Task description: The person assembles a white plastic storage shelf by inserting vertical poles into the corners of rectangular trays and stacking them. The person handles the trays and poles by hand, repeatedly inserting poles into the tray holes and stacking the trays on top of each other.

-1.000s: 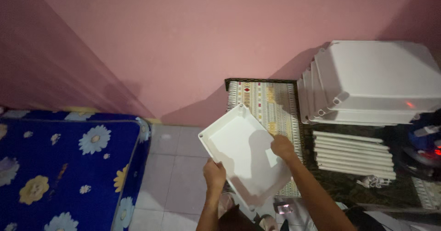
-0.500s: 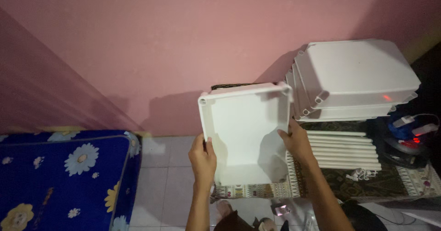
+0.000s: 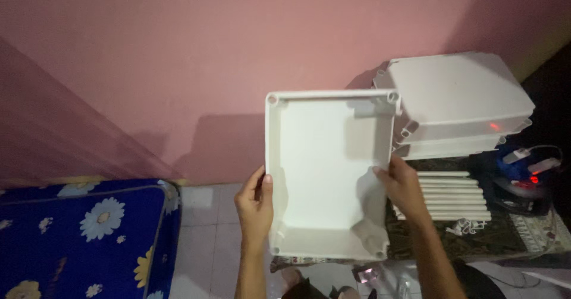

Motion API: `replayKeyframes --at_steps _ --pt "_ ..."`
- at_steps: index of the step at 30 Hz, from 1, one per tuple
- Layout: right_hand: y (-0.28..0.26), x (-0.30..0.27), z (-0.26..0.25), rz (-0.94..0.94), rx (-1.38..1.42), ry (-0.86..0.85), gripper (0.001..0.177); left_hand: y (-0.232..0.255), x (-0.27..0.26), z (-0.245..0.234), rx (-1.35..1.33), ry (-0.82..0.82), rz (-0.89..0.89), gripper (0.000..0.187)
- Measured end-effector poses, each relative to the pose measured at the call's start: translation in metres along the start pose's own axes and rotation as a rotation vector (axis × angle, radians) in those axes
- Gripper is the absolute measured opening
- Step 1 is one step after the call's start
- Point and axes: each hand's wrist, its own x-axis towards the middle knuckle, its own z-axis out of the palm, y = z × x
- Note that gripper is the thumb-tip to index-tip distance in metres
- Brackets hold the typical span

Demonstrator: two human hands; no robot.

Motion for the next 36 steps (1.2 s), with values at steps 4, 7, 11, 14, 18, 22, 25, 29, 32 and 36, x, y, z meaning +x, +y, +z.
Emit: replayKeyframes --at_steps 4,7,11,14,18,22,25,29,32,36 --pt "0.000 -0.002 -0.008 0.086 0.154 -0.002 0.041 0.018 -0.002 -0.009 -0.216 -0.107 0.044 0.037" --pt "0.003 -0.003 -0.006 0.101 0.221 0.031 0.039 0.020 0.000 -0.009 -0.172 -0.118 -0.047 0.036" --pt "0.004 -0.008 0.003 0.153 0.271 0.064 0.048 0.007 0.000 -0.014 -0.138 -0.074 -0.048 0.033" --pt "0.002 -0.011 0.012 0.197 0.349 0.091 0.048 -0.006 -0.005 -0.020 -0.037 0.029 -0.267 0.031" --pt "-0.002 -0.023 0.031 0.224 0.452 0.126 0.048 -0.016 -0.023 -0.011 -0.239 0.214 -0.177 0.045" --pt "-0.004 -0.030 0.062 0.248 0.368 0.183 0.050 -0.026 -0.041 0.008 -0.237 0.228 -0.416 0.071" --pt "-0.003 -0.046 0.085 0.234 0.402 0.164 0.055 -0.040 -0.039 0.014 -0.079 0.186 -0.388 0.075" --pt "-0.003 -0.051 0.095 0.228 0.388 0.162 0.066 -0.067 -0.027 0.002 0.016 0.149 -0.499 0.066" --pt "0.002 -0.048 0.079 0.169 0.404 0.332 0.082 -0.087 -0.017 -0.015 0.173 0.162 -0.441 0.065" --pt "0.034 -0.035 0.048 0.218 0.142 0.374 0.073 -0.114 -0.011 -0.029 0.156 0.053 -0.285 0.057"
